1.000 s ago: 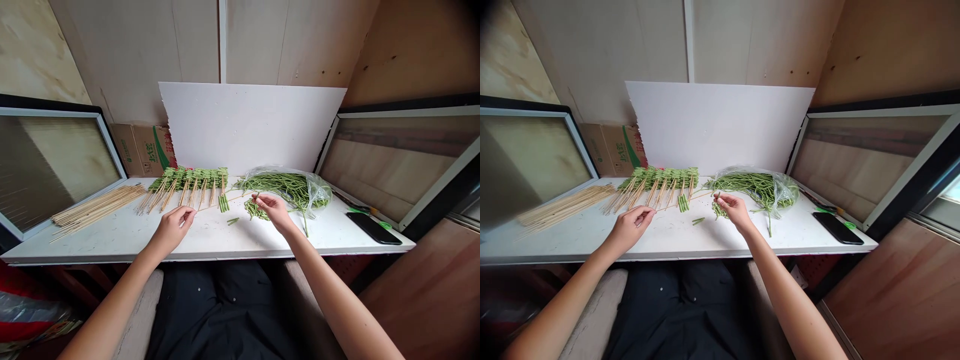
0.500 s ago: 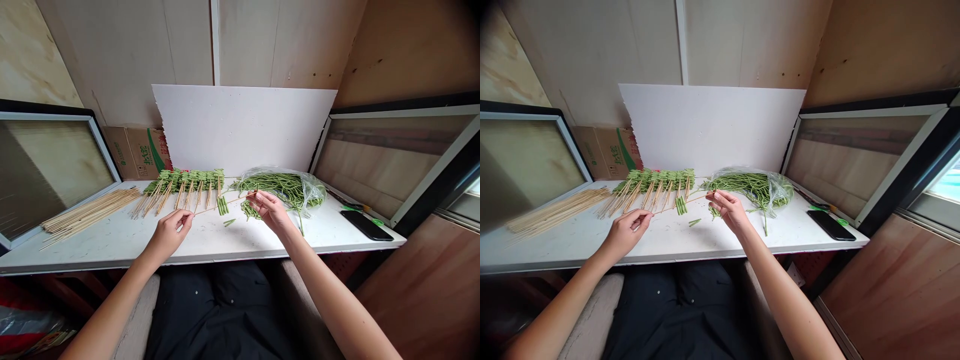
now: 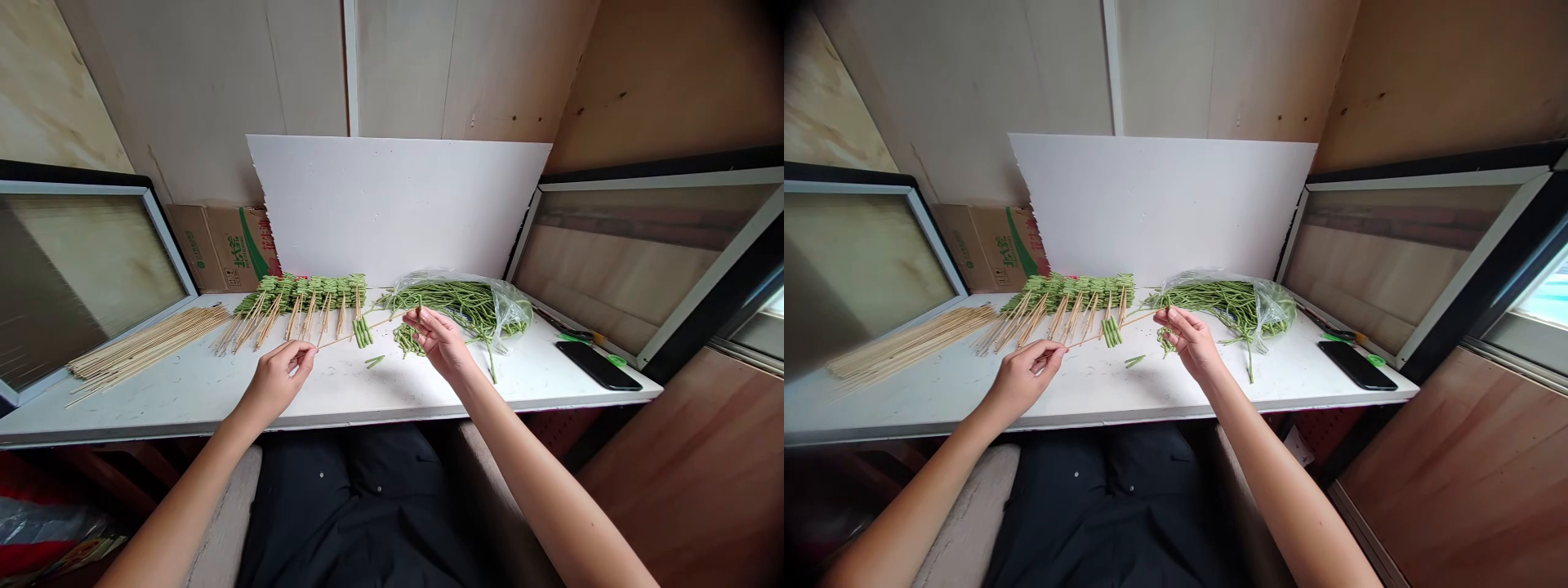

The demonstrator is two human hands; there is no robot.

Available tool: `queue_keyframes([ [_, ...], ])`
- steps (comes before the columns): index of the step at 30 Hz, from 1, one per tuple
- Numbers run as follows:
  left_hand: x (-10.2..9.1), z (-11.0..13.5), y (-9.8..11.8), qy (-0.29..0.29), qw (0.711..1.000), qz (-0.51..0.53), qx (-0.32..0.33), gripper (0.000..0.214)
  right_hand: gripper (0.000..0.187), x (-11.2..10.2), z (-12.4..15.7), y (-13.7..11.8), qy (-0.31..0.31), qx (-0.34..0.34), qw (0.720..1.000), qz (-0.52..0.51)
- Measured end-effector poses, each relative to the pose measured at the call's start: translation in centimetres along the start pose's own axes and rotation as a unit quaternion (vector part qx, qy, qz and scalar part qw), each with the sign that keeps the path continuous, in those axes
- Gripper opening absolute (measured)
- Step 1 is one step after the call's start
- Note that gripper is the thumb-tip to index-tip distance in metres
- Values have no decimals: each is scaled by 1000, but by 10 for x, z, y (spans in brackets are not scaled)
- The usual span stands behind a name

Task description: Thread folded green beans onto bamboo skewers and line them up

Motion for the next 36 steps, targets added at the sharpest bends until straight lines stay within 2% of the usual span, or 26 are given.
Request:
queue_keyframes([
  [22, 0, 0, -3, -3, 1000, 5, 3, 20, 35, 2, 0, 3, 32, 5, 999, -6],
  [36, 1, 0, -3, -15, 1000, 8, -6, 21, 32, 2, 0, 6, 28, 0, 1000, 7],
])
Point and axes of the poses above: each hand's wrist, its own z-axis away from the middle knuckle, its own x-axis out of the palm, y = z × x, the point moved 1 cm from there along -z, towards the middle knuckle, and after that the axes turned 12 degrees about z, right-handed, at the moved point
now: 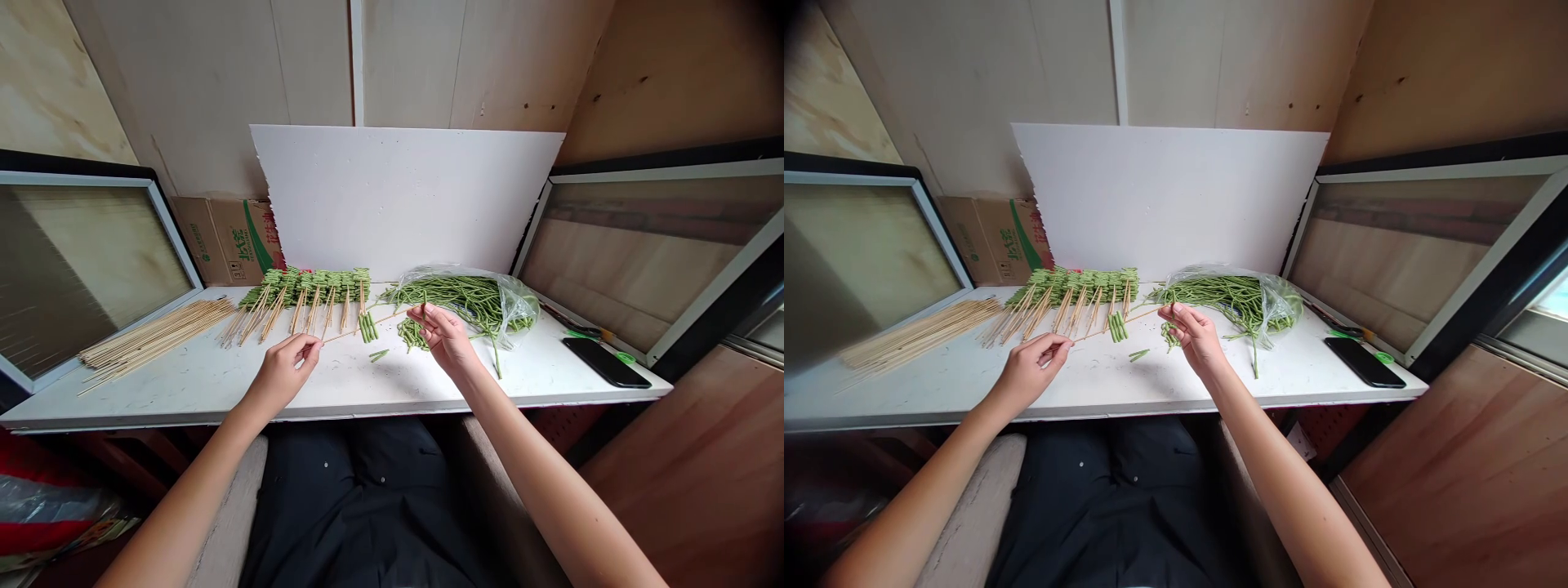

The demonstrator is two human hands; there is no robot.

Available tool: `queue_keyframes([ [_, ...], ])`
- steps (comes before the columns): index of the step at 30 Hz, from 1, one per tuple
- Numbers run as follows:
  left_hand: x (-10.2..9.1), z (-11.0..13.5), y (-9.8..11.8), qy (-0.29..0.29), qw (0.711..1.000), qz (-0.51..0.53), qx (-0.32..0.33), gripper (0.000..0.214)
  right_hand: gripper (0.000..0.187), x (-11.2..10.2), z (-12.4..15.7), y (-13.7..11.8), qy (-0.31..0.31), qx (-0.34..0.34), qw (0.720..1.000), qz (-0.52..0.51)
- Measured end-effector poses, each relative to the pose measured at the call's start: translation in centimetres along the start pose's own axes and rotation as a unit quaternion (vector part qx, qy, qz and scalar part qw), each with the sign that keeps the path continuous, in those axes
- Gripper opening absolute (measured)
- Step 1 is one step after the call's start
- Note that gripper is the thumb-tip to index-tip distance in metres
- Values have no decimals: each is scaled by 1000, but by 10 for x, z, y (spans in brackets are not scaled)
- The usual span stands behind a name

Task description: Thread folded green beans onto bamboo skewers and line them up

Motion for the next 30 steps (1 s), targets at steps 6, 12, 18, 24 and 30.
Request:
queue_keyframes([
  [6, 0, 1, -3, -5, 1000, -8, 0, 22, 34, 0, 0, 0, 2, 0, 1000, 12],
  [12, -1, 1, -4, -20, 999, -24, 8, 23, 31, -2, -1, 2, 9, -4, 1000, 11],
  [18, -2, 2, -7, -39, 999, -23, 17, 23, 29, -4, -4, 2, 12, 9, 1000, -10],
  [24, -3, 2, -7, -53, 998, -19, 12, 23, 33, -5, -6, 0, -1, 30, 999, -37],
  [30, -3, 2, -8, -56, 998, -16, 18, 23, 34, -7, -7, 2, -6, 31, 999, -34],
])
Point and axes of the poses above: each hand's wrist, its own z-axis away from the middle knuckle, its own x-axis out of the palm, y = z × x, the point moved 1 cm from there along -z, towards the middle knuckle, and after that the axes turned 12 degrees about z, right-handed, at the moved point
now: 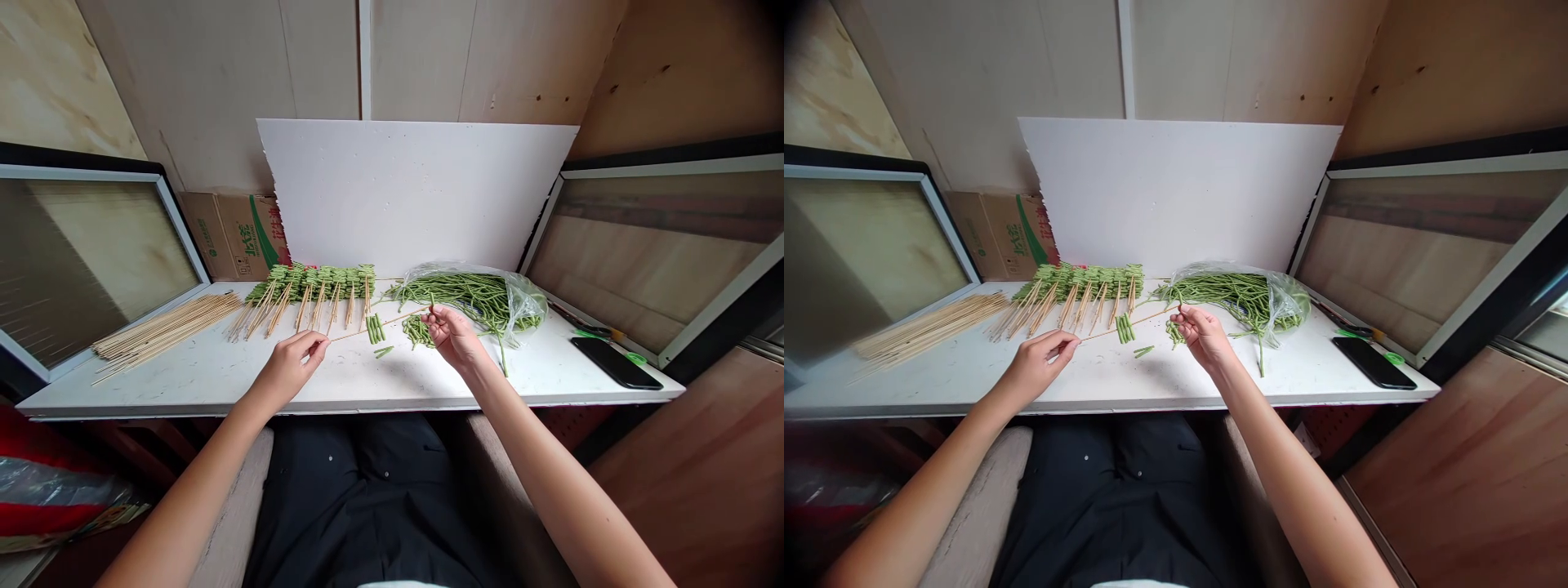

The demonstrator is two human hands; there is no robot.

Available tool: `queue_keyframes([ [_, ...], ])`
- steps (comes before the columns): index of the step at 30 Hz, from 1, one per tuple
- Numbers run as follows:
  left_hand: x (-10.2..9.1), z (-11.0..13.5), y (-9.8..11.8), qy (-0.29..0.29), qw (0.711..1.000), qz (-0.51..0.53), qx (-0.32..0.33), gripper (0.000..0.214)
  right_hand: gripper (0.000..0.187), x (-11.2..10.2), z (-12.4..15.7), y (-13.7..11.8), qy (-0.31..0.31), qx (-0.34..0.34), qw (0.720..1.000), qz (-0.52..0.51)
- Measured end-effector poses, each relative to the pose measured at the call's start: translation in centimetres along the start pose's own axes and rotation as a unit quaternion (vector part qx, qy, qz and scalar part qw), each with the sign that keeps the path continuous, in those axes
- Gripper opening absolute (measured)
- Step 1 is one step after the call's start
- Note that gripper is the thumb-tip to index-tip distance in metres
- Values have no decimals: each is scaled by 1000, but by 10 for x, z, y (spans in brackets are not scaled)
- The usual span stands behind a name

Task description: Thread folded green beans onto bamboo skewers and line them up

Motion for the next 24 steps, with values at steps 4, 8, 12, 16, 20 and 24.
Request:
queue_keyframes([
  [4, 0, 0, 0, 0, 1000, -4, 1, 21, 33, 0, 0, 1, -4, 9, 1000, -7],
  [8, 1, 0, 1, -4, 1000, -5, 0, 22, 32, 0, -1, 2, -6, 15, 1000, -21],
  [12, 1, 0, 2, -1, 1000, -4, 2, 24, 30, -1, 1, 1, -5, 7, 1000, -5],
  [16, 0, 0, 1, 6, 1000, -7, 4, 25, 30, -1, 2, -1, -5, -2, 1000, 10],
  [20, -1, 0, 0, 3, 1000, -10, 1, 25, 33, 2, 3, 1, -7, 2, 1000, 6],
  [24, -3, -1, 2, 8, 1000, -10, -3, 24, 33, 5, 6, -2, -9, -1, 1000, 19],
])
Point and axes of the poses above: each hand's wrist, its own z-axis away from the middle knuckle, its own x-axis out of the palm, y = z × x, the point moved 1 cm from there along -z, towards the middle knuckle, and after that the axes turned 12 degrees about z, right-handed, at the moved point
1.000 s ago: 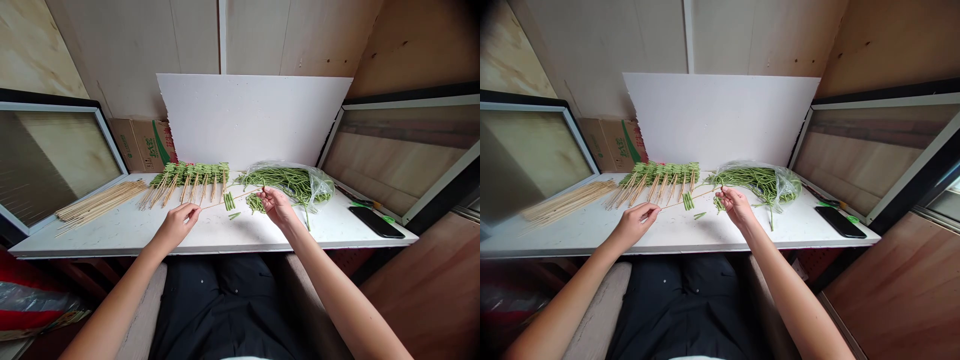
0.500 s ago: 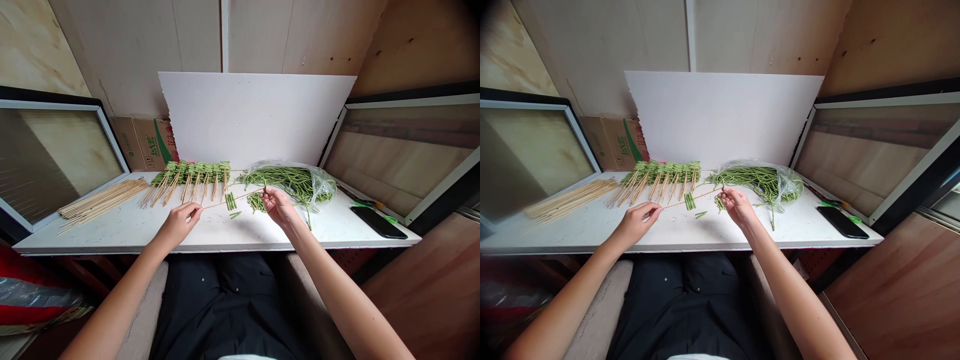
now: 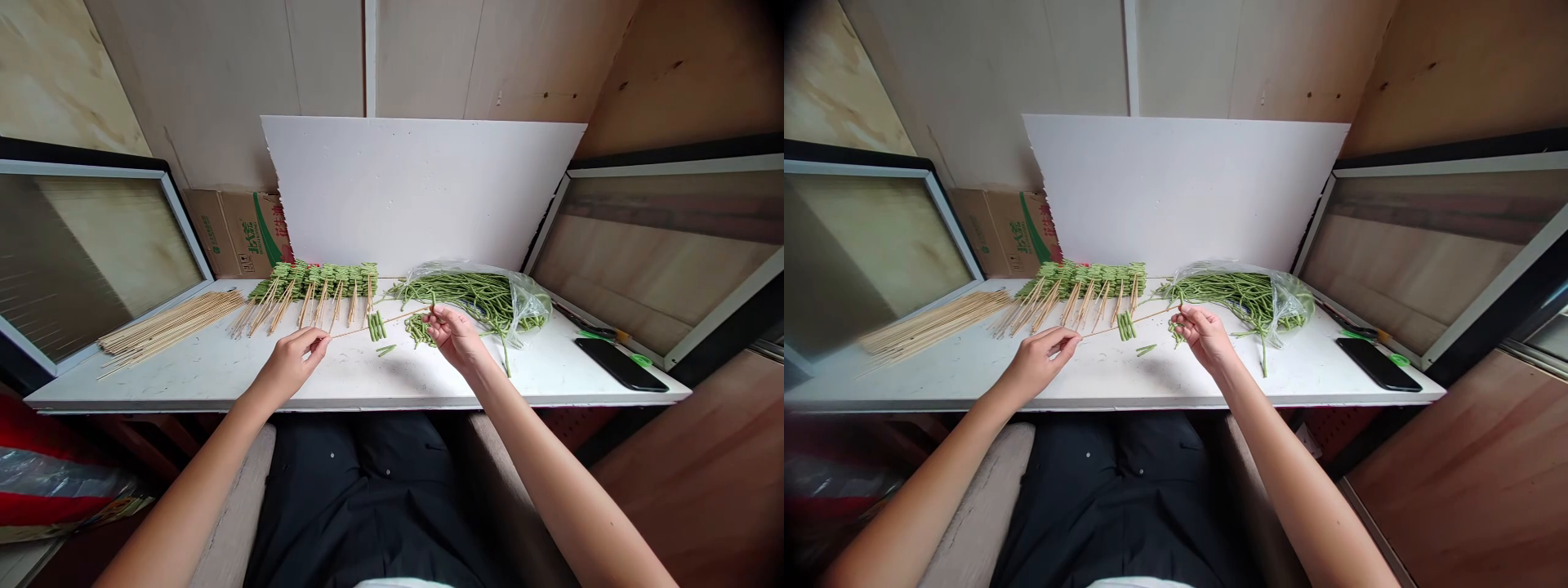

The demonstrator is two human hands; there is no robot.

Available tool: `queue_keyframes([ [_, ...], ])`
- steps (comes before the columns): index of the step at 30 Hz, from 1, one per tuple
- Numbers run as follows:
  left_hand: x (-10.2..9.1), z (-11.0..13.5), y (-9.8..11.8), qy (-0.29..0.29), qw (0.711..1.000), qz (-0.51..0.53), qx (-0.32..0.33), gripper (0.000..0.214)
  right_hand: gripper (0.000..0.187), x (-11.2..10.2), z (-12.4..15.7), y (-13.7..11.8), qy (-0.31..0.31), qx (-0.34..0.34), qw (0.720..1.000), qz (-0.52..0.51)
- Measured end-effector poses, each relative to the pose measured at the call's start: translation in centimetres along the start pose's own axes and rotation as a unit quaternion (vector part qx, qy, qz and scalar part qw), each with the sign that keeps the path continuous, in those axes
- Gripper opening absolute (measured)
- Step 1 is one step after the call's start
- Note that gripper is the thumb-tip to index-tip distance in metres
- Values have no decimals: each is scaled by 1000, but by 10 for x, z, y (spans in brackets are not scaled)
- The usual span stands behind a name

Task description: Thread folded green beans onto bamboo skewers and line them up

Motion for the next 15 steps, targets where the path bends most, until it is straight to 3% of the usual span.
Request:
queue_keyframes([
  [7, -5, -2, 6, 32, 999, -2, 4, 23, 32, 4, 4, -6, 15, -44, 999, 28],
  [15, -4, -3, 12, 17, 1000, -3, 14, 25, 29, 2, 1, -1, 49, -42, 998, 9],
])
Point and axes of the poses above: each hand's wrist, its own z-axis away from the middle knuckle, its own x-axis out of the palm, y = z × x, the point moved 1 cm from there along -z, towards the middle knuckle, and after that the axes turned 12 degrees about z, right-handed, at the moved point
